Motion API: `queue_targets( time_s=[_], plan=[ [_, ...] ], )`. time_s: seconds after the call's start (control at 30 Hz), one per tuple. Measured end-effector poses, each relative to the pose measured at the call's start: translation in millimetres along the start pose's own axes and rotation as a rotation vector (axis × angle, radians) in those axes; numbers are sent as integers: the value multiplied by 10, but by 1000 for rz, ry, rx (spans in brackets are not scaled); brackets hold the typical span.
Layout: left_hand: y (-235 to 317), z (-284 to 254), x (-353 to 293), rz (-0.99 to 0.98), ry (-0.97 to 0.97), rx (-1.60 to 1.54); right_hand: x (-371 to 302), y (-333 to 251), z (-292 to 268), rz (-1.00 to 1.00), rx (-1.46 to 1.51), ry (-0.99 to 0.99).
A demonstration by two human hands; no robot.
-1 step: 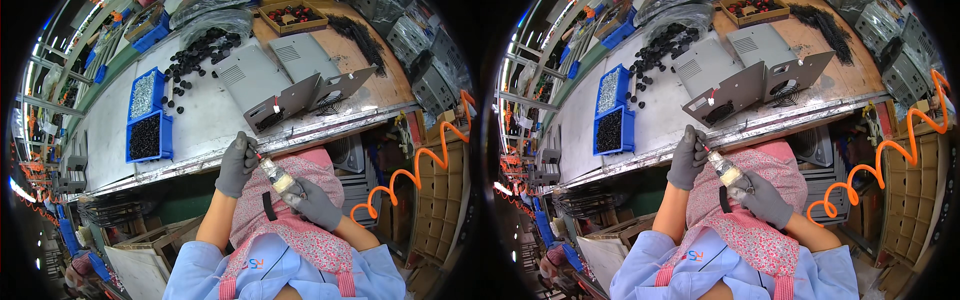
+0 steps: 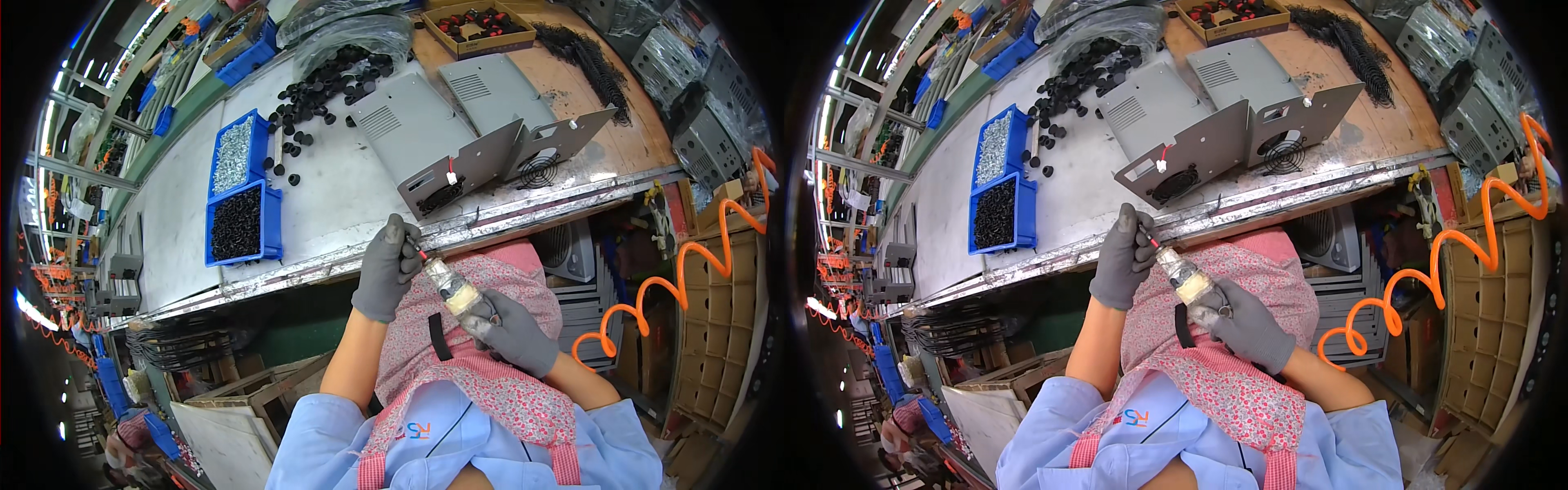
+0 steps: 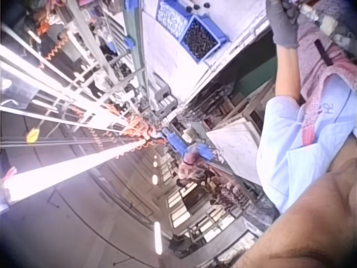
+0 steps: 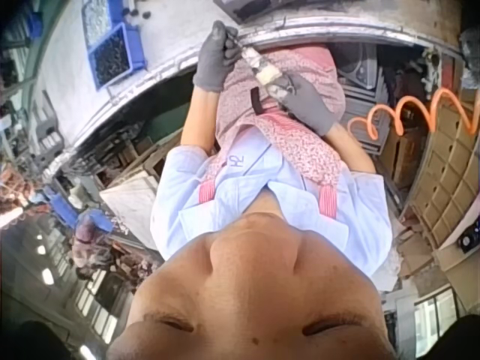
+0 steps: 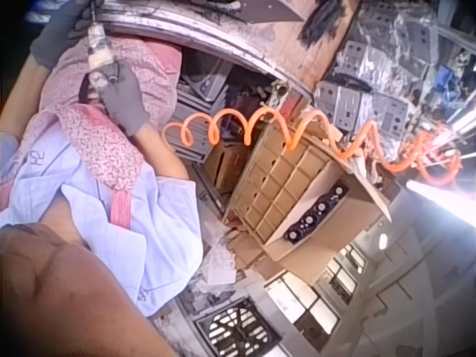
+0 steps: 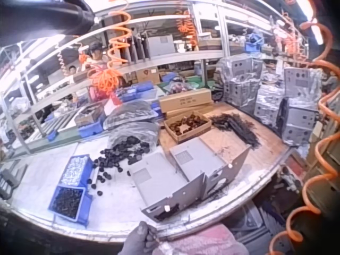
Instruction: Assemble electronic housing by installing components, fans, and screws using a pneumatic screwdriver.
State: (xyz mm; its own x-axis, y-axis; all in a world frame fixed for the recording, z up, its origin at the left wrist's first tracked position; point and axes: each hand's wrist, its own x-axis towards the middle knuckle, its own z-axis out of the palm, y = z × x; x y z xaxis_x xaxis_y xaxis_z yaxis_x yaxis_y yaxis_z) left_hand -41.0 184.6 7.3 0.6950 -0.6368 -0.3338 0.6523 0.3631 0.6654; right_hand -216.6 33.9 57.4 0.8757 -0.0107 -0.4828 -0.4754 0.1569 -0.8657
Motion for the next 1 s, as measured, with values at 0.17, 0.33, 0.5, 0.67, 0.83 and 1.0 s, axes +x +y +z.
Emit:
queue_targets(
  time_s=[0.17,0.33,0.5,0.67,0.83,1.0],
  plan=[
    [60,75,-23,47,26,315,0,5,-33,102,76,-10],
    [74,52,-55,-44,-13,369,-19,86,-10,-16,186,19],
    [149,50,-66,-7,214,399,28,94,-49,-45,147,101],
    [256,214,102,124,305,608,140,271,-48,-96,126,136],
    [215,134,248,73,200,644,193,306,23,-145,112,163],
    [183,101,280,111,165,619,187,226,116,-64,192,149]
  ],
)
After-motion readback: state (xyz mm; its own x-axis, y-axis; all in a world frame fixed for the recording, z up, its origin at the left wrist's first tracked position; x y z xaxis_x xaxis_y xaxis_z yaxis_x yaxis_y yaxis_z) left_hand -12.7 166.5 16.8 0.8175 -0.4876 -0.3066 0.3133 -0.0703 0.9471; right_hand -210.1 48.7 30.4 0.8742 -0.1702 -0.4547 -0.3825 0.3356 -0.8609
